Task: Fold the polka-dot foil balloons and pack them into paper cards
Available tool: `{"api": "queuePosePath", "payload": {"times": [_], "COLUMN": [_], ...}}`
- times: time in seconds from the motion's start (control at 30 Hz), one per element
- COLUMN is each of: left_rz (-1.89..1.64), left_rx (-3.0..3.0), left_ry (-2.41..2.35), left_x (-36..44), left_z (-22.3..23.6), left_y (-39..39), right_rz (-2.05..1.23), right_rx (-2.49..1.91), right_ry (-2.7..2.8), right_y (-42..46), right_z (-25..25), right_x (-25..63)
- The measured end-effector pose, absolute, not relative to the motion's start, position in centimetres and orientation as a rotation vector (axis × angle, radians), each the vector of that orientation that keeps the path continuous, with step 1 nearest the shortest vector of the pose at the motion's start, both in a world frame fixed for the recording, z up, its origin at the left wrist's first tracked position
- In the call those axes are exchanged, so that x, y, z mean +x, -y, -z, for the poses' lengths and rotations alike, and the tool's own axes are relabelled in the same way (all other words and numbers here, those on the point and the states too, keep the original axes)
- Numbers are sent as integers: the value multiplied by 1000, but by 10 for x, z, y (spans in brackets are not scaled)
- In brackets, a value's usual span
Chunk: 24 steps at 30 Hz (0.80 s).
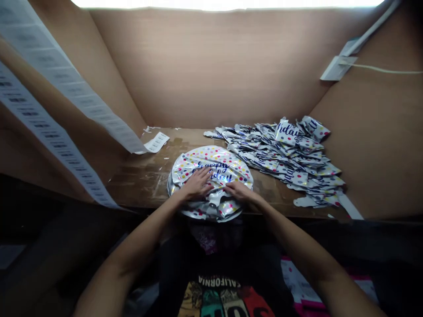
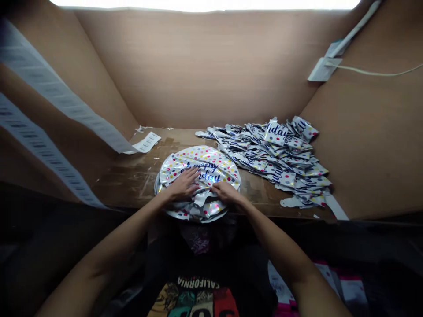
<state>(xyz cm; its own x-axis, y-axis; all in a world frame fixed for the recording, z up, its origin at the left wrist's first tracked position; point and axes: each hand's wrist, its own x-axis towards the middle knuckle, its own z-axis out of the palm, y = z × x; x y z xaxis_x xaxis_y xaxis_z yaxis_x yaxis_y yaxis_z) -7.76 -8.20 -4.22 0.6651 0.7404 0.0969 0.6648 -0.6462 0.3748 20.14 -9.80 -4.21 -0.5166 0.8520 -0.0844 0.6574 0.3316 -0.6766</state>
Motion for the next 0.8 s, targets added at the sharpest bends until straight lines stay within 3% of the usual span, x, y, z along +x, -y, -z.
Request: {"api": "queuePosePath", "payload": {"times": [0.07,0.17,0.33,0.5,0.67,0.8], "left_rz": [-416,-500,-605,-476,-413,-213], "left_rx": [2559,2423,2211,2387,2384,2050], "left_ry": [-1074,-1197,-1368,-1027,-997,-1719], "left_x": [-88,-108,-146,-190,-212,-193], "left_z": [38,36,20,20,34,23], "left_y": [99,119,123,125,101,44], "right_rz": [-1209,-1248,-739,-422,-623,-887], "right_rx": [-1325,-1313,-1080,-1042,-1060,-1561], "right_ry": [2213,2131,2399,2644,2491,2056], "right_y": [80,68,100,152,137,68], "right_z": [30,9,-8,36,60,39], "right_x": [209,213,214,239,266,267]}}
